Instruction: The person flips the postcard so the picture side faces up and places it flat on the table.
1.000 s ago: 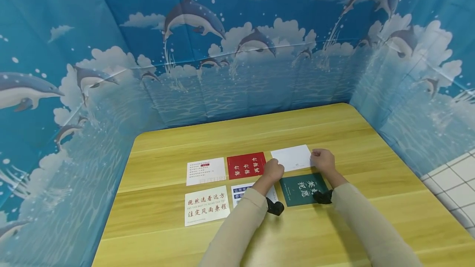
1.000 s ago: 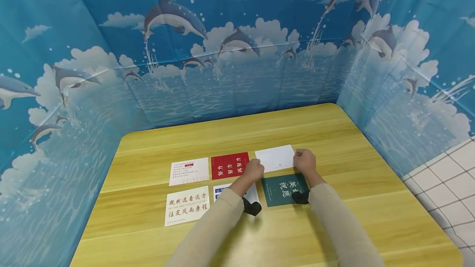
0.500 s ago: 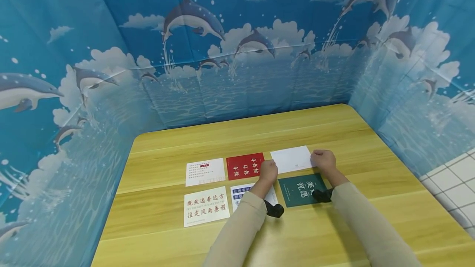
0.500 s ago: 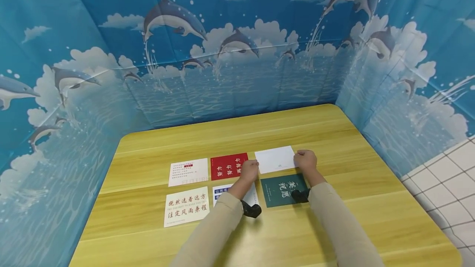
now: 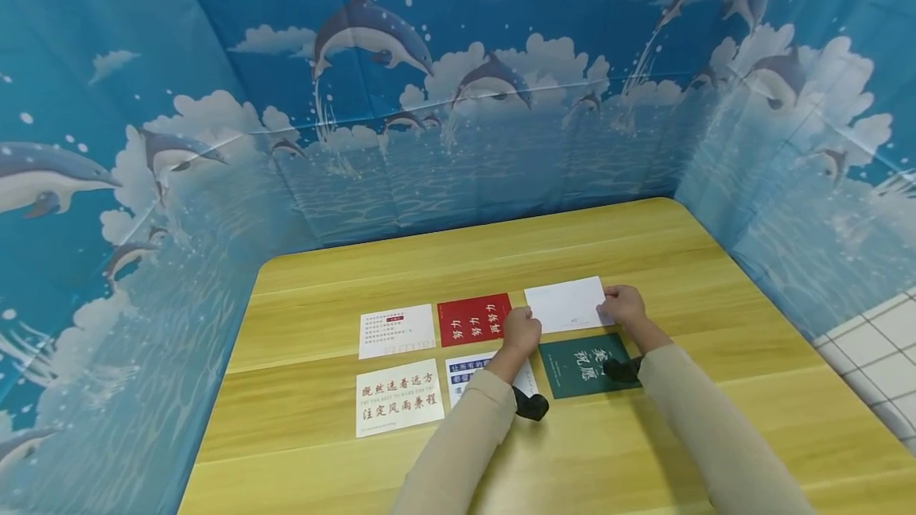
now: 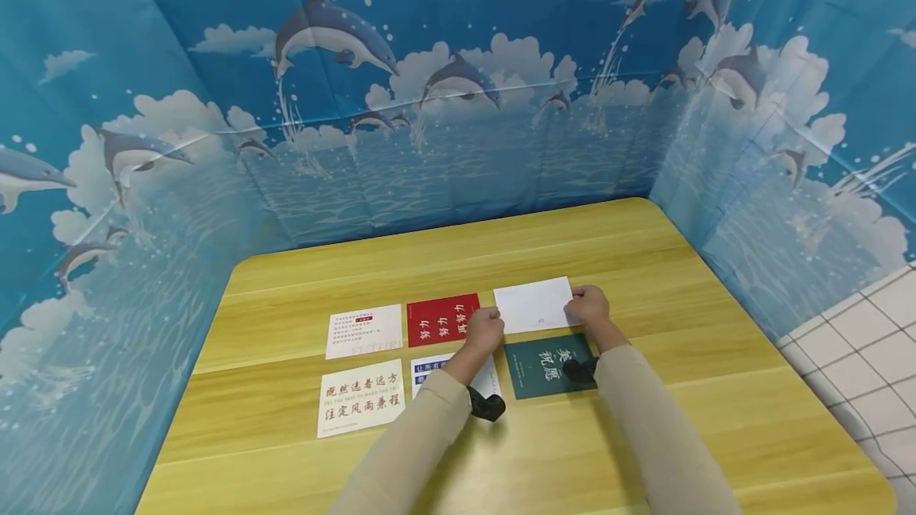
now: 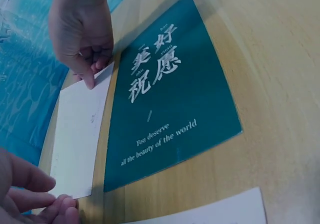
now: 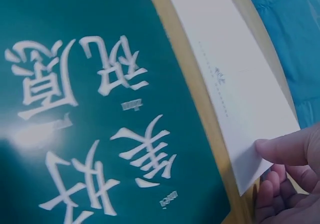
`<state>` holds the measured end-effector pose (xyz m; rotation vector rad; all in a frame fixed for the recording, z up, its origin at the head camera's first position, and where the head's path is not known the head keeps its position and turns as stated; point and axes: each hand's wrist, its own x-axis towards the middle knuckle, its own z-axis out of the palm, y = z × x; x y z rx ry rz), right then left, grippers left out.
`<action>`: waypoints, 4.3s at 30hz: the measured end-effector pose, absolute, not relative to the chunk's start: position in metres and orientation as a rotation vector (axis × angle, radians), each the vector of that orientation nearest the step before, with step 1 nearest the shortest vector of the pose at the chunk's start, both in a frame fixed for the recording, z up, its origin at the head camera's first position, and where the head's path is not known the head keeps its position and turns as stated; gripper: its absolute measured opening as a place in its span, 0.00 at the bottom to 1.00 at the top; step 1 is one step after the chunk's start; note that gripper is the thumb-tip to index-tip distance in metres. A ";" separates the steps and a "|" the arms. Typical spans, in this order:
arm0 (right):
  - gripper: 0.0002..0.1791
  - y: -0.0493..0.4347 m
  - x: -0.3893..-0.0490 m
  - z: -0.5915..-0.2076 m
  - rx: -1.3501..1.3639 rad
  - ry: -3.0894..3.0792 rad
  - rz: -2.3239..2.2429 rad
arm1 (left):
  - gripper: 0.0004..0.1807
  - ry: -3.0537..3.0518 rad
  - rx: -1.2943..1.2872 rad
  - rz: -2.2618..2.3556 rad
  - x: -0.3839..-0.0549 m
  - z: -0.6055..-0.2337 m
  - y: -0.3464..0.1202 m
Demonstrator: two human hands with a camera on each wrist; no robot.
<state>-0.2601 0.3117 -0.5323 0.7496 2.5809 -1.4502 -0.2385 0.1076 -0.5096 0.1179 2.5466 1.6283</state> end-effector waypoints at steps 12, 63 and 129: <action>0.23 0.312 -0.255 -0.535 0.622 2.644 -1.536 | 0.17 2.746 0.176 1.418 -0.264 -0.516 0.102; 0.12 0.339 -0.209 -0.527 -0.054 3.213 -1.309 | 0.08 2.805 0.688 1.256 -0.249 -0.521 0.083; 0.20 0.332 -0.235 -0.531 0.115 2.779 -1.213 | 0.19 2.881 0.505 0.997 -0.246 -0.536 0.103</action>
